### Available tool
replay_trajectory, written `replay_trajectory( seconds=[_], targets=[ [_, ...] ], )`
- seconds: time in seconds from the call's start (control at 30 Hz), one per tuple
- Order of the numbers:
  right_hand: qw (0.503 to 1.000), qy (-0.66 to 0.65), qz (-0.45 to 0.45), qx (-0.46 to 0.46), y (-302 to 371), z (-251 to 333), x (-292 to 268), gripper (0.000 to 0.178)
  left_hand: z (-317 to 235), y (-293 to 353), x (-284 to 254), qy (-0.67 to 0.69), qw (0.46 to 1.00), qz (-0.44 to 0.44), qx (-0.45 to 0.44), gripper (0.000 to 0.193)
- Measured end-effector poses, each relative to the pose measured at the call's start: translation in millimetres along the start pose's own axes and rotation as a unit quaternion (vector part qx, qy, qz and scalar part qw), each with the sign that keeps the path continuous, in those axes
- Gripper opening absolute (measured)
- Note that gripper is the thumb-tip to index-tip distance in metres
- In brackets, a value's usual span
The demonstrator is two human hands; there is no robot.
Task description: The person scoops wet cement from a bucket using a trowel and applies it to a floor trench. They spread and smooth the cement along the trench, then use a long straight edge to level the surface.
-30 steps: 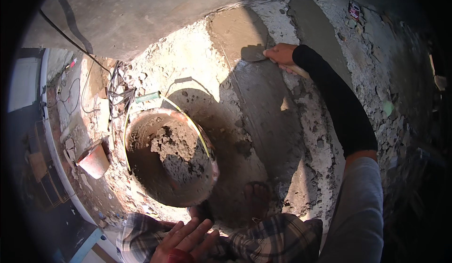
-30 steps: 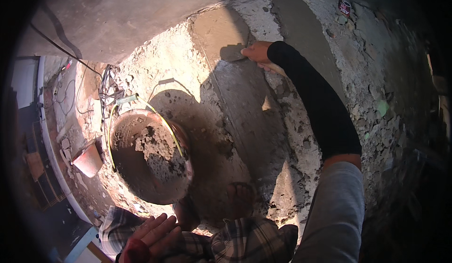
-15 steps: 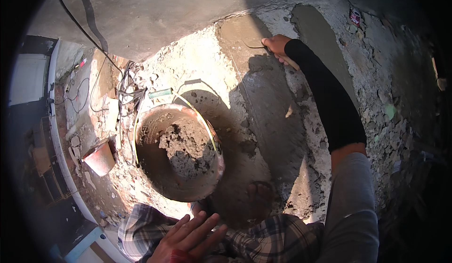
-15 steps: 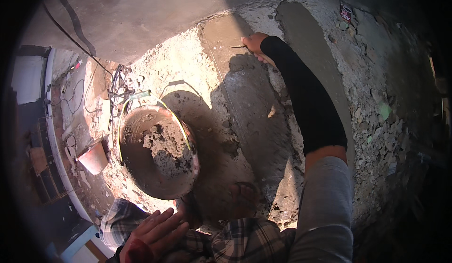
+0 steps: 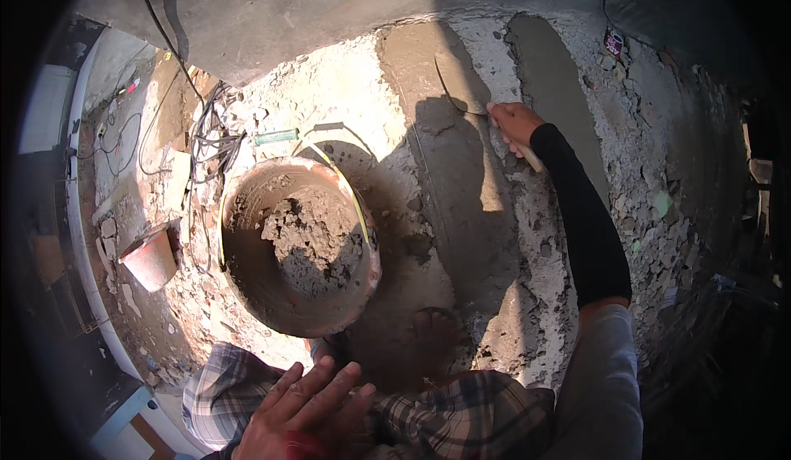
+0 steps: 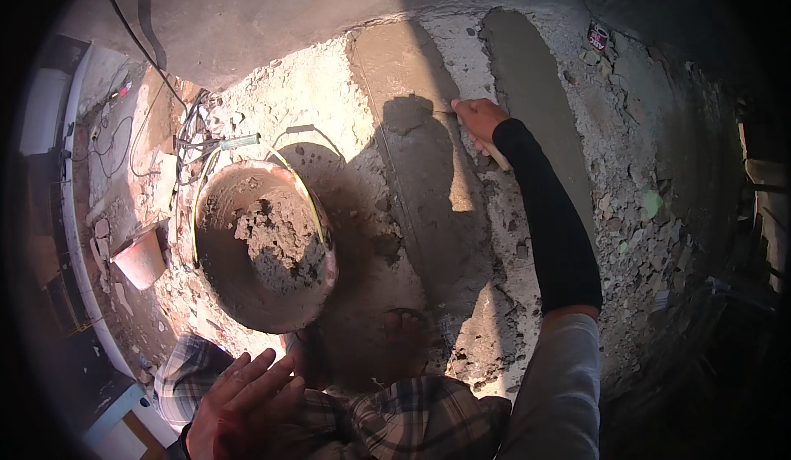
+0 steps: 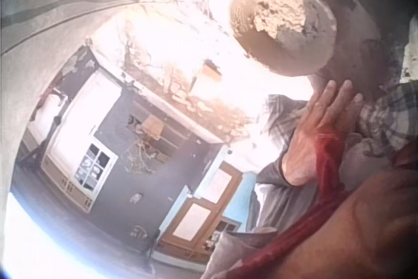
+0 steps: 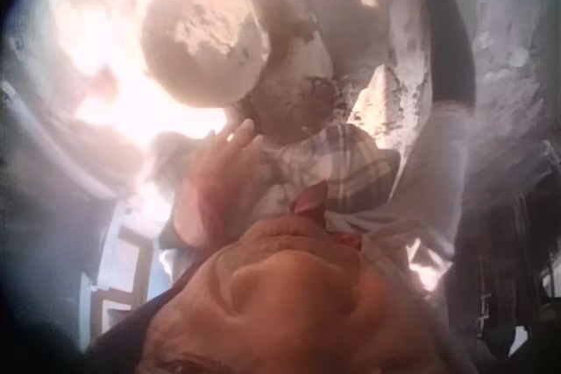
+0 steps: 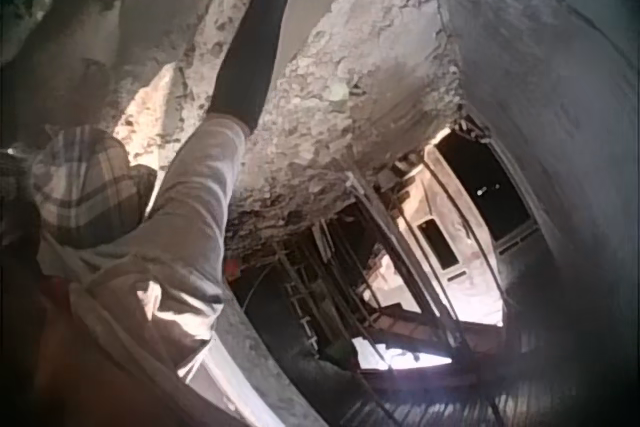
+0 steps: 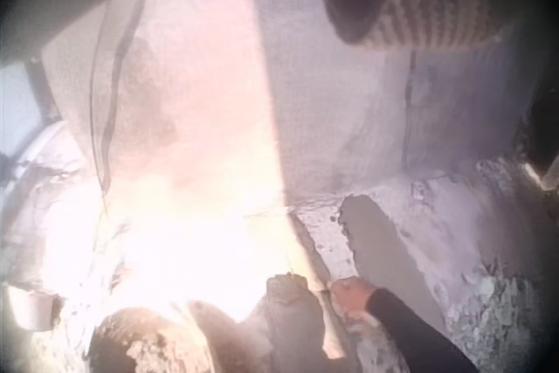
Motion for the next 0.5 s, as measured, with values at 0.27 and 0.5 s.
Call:
replay_trajectory(
  seconds=[0.27, 0.5],
  targets=[
    [0.964, 0.194, 0.163, 0.084, 53, -54, 45, 0.062, -2, 20, -121, -0.287, 0.901, -0.320, 0.062, 0.062],
    [0.964, 0.259, 0.060, 0.017, 187, -25, 58, 0.051, 216, -92, -261, 0.115, 0.955, -0.266, 0.065, 0.093]
  ],
)
Point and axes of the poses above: each hand's wrist, its own y-axis away from the middle knuckle, its own x-axis out of the palm, z = x × y, the point moved 4 cm from there along -y, towards the middle knuckle, and after that the axes turned 10 degrees about z, right-handed, at the moved point
